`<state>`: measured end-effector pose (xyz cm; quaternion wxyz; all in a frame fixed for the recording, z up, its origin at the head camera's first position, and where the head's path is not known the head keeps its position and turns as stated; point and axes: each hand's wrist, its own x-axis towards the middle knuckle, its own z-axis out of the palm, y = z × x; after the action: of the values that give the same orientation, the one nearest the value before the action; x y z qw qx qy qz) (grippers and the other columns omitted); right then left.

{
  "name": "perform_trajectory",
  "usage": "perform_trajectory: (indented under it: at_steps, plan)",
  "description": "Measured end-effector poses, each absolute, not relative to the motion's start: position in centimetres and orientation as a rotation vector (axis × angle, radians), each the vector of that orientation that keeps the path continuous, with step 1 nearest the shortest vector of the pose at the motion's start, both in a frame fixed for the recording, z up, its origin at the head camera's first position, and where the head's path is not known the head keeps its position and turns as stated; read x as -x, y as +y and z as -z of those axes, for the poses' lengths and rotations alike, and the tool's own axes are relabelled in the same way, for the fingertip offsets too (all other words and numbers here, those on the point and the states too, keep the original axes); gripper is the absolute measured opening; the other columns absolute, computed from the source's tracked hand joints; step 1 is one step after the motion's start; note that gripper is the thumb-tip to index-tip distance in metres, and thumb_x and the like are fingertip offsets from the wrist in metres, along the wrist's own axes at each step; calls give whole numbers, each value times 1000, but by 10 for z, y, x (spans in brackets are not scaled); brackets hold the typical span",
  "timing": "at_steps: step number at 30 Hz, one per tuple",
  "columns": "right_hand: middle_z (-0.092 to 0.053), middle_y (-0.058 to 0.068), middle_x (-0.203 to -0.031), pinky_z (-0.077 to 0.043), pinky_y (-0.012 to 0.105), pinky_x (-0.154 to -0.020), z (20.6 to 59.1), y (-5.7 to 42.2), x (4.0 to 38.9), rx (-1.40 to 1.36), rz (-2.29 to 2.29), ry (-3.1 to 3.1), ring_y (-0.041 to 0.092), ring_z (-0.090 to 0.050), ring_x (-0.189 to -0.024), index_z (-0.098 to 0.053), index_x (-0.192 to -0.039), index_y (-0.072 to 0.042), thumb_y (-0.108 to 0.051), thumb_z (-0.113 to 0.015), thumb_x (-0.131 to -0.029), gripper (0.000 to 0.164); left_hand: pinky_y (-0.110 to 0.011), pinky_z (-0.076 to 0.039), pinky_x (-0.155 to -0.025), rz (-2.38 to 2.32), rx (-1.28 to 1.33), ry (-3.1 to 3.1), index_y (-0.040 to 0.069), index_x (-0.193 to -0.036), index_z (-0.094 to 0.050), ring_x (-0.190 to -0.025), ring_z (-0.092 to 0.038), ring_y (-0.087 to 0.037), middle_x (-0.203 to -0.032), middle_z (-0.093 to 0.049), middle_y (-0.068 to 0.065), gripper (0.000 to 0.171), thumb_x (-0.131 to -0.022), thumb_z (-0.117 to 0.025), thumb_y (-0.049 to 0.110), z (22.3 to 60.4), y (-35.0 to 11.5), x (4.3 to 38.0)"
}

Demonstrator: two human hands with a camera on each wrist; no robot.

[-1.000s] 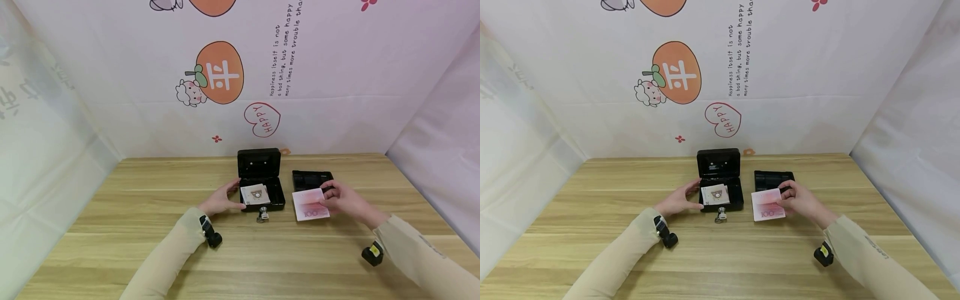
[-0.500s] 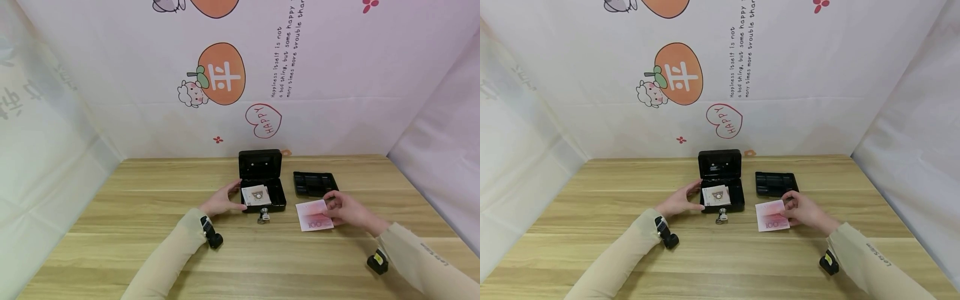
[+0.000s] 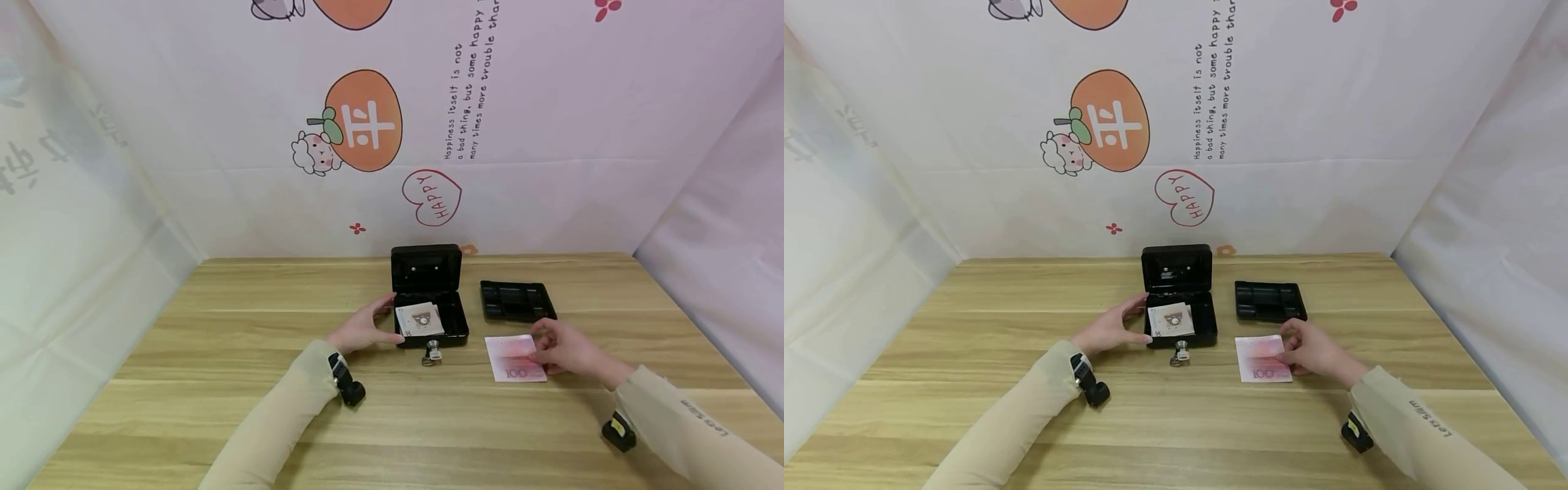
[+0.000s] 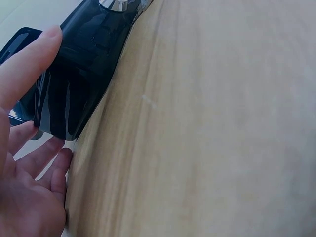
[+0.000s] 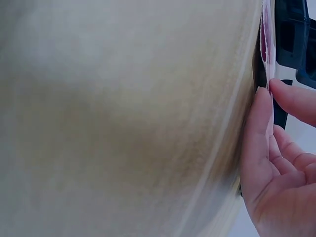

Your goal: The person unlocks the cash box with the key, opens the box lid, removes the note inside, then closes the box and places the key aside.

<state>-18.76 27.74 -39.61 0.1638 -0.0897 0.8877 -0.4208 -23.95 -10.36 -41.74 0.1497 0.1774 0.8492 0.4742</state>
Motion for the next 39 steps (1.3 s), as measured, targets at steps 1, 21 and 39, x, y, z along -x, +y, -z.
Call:
perform_trajectory:
  at_steps: [1,21,39]
  plan:
    - [-56,8,-79,-52,29,-51,396,277,188,264,1189,2538,16,-56,-64,-46,-115,9,-2,-68,-83,41,-44,-29,-112,-1361,-511,2442,16,-151,-24,-137,-35,-28,-150,-35,-12,93,-77,-80,22,417,-103,239]
    - [-57,7,-77,-51,29,-48,395,277,188,289,1125,2629,15,-55,-62,-50,-112,8,-3,-71,-81,39,-50,-28,-111,-1358,-535,2439,8,-151,-21,-136,-34,-36,-149,-34,-21,90,-80,-76,15,402,-101,227]
    - [-60,13,-91,-53,32,-57,365,273,198,327,1241,2615,14,-57,-70,-40,-127,12,-8,-66,-85,53,-47,-28,-112,-1376,-521,2445,14,-151,-25,-136,-36,-31,-149,-36,-15,90,-79,-78,19,415,-102,236]
